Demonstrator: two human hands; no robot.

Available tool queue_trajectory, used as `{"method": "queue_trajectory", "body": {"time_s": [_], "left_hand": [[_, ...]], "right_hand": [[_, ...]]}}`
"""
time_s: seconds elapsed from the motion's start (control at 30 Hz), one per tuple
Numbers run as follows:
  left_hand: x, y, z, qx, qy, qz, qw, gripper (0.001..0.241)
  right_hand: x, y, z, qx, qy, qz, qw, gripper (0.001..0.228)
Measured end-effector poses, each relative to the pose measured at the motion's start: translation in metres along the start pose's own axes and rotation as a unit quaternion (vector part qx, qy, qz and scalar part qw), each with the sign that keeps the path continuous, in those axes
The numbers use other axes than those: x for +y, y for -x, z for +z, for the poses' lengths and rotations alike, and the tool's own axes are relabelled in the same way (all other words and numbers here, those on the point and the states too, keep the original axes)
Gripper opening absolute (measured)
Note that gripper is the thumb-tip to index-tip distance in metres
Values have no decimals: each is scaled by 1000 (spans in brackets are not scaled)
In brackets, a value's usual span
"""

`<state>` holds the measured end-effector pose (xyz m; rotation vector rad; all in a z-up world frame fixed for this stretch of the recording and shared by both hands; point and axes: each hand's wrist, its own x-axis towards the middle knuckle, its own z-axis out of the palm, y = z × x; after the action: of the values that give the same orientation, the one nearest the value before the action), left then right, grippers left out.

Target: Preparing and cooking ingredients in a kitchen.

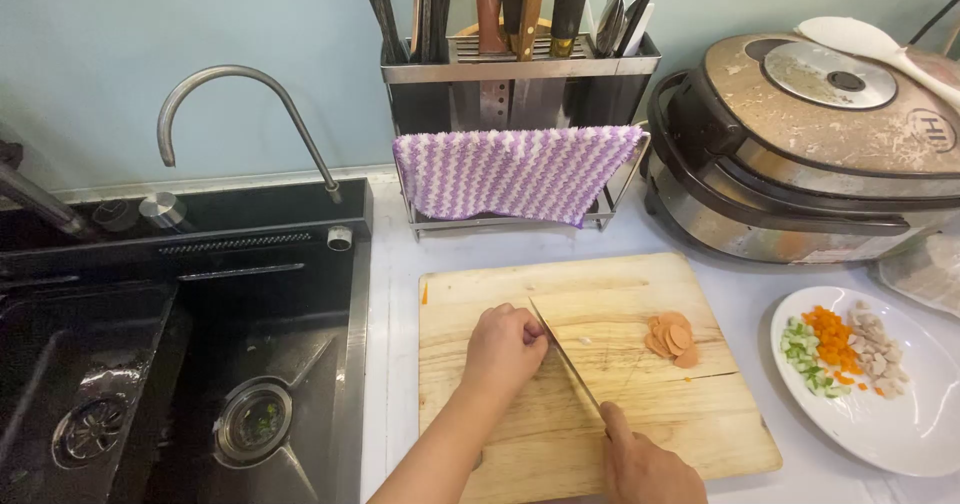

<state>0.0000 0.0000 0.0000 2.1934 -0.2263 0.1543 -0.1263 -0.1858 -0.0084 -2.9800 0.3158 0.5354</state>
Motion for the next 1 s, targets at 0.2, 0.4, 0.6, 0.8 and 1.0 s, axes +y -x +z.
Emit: {"method": "queue_trajectory", "body": {"time_s": [0.2, 0.4, 0.6, 0.8, 1.0], "left_hand": [[2, -5, 4, -15, -20, -38, 999, 11], [1, -3, 1, -18, -16, -43, 999, 10], [4, -3, 0, -27, -26, -10, 999, 9], [6, 0, -6, -9, -11, 3, 1000, 7], [-11, 5, 4, 28, 31, 39, 998, 4]], "right_hand": [[4, 4, -2, 13, -1, 6, 1000, 42], [-8, 4, -15, 25, -18, -20, 999, 37], [-4, 6, -29, 39, -37, -25, 998, 32], [13, 9, -13, 20, -41, 2, 999, 37], [34, 5, 3, 60, -104, -42, 992, 45]]}}
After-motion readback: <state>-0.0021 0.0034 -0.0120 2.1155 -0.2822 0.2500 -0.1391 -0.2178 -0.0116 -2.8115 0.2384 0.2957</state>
